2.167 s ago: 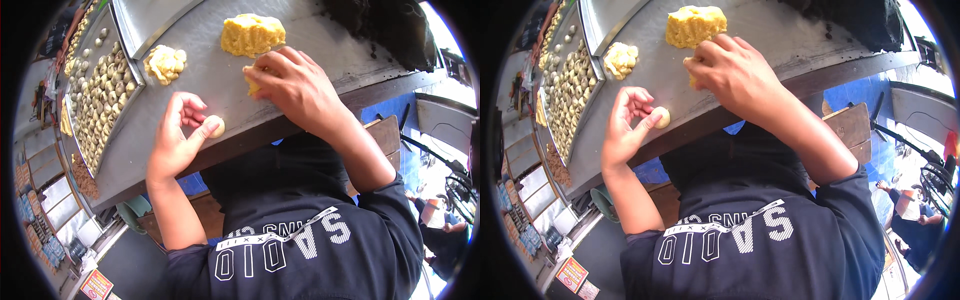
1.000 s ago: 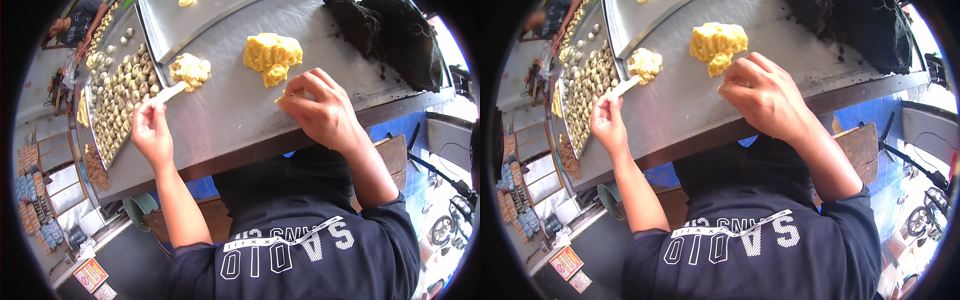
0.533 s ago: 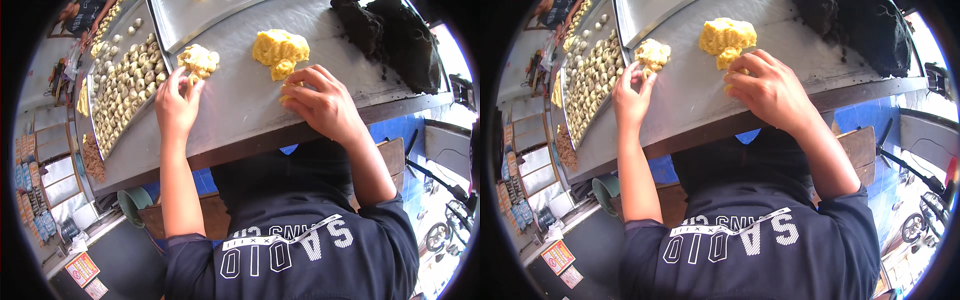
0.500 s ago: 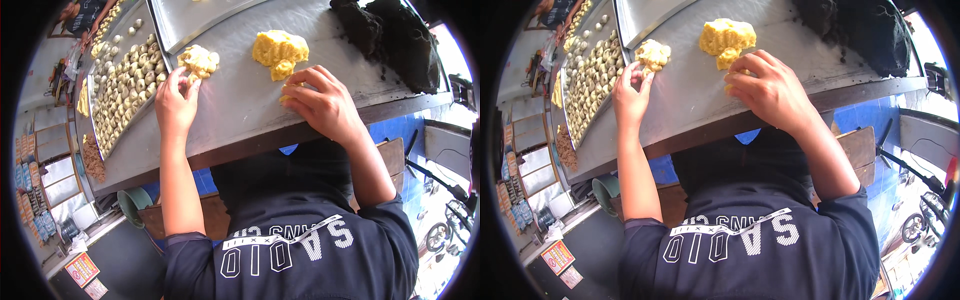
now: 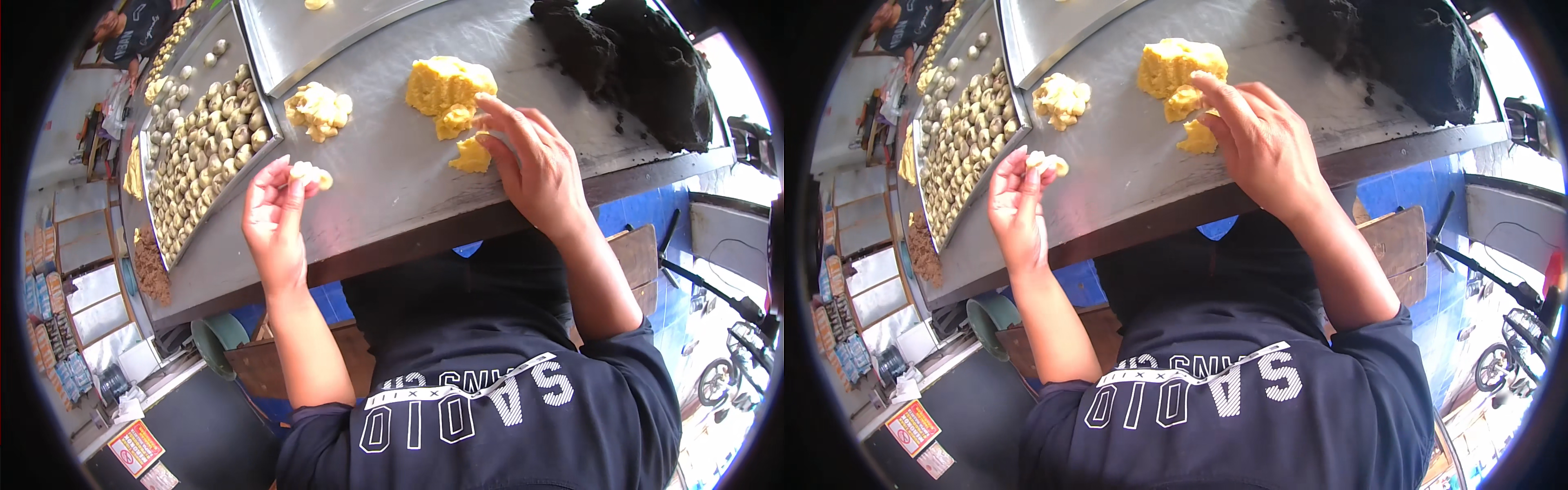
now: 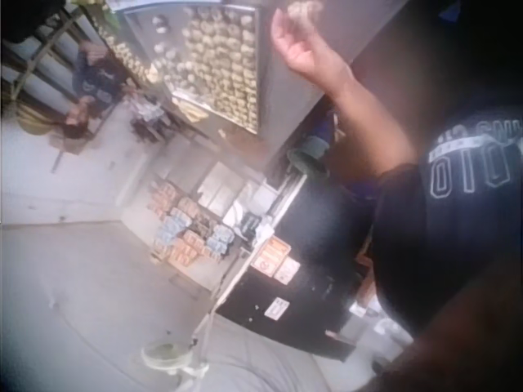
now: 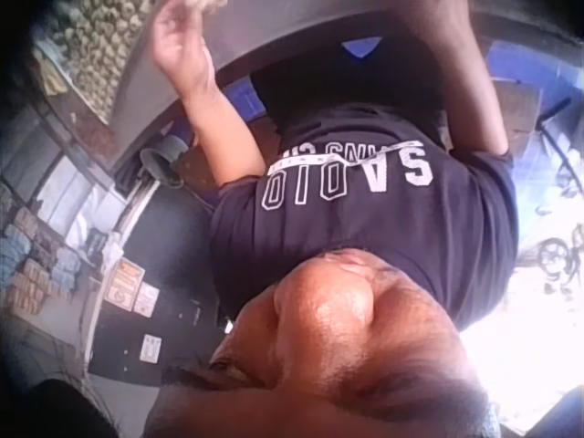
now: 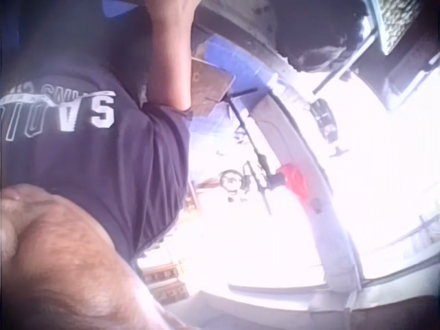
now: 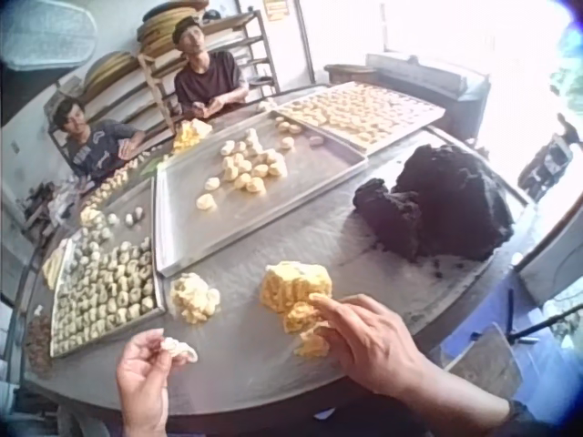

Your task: The person prepares dough by tearing pieces from a large mass, rolling them into small balls, flattening them, and placing them onto metal trays.

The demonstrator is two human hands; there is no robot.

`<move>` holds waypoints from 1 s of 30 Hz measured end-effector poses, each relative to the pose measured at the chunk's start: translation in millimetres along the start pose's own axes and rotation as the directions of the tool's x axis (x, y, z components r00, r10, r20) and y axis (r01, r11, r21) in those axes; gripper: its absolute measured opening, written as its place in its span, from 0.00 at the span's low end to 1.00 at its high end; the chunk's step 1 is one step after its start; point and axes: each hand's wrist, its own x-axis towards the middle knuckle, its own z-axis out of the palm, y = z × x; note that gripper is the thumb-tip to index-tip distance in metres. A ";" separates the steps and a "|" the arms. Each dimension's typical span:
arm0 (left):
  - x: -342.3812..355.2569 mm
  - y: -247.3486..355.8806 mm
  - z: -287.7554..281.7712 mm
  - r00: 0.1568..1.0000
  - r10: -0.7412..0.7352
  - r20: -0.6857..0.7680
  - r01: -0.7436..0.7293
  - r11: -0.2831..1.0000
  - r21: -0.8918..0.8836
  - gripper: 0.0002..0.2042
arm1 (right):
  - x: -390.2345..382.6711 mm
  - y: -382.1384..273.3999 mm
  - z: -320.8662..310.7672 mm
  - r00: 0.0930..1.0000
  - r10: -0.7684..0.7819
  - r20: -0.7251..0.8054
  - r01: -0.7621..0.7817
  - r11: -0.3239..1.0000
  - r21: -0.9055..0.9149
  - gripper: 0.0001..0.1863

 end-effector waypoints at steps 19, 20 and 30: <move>-10.1 -14.6 1.4 0.914 0.224 0.340 -0.404 0.589 0.700 0.09 | 14.0 -72.6 39.6 0.953 -0.246 0.175 0.248 0.969 0.014 0.13; -16.4 -14.4 5.0 0.960 0.148 0.238 -0.277 0.629 0.726 0.09 | 18.8 -77.6 48.5 0.940 -0.235 0.248 0.240 0.971 0.008 0.14; -27.8 -11.1 4.8 0.920 0.260 0.294 -0.392 0.597 0.700 0.12 | 33.0 -86.7 71.9 0.930 -0.151 0.335 0.112 0.985 0.134 0.09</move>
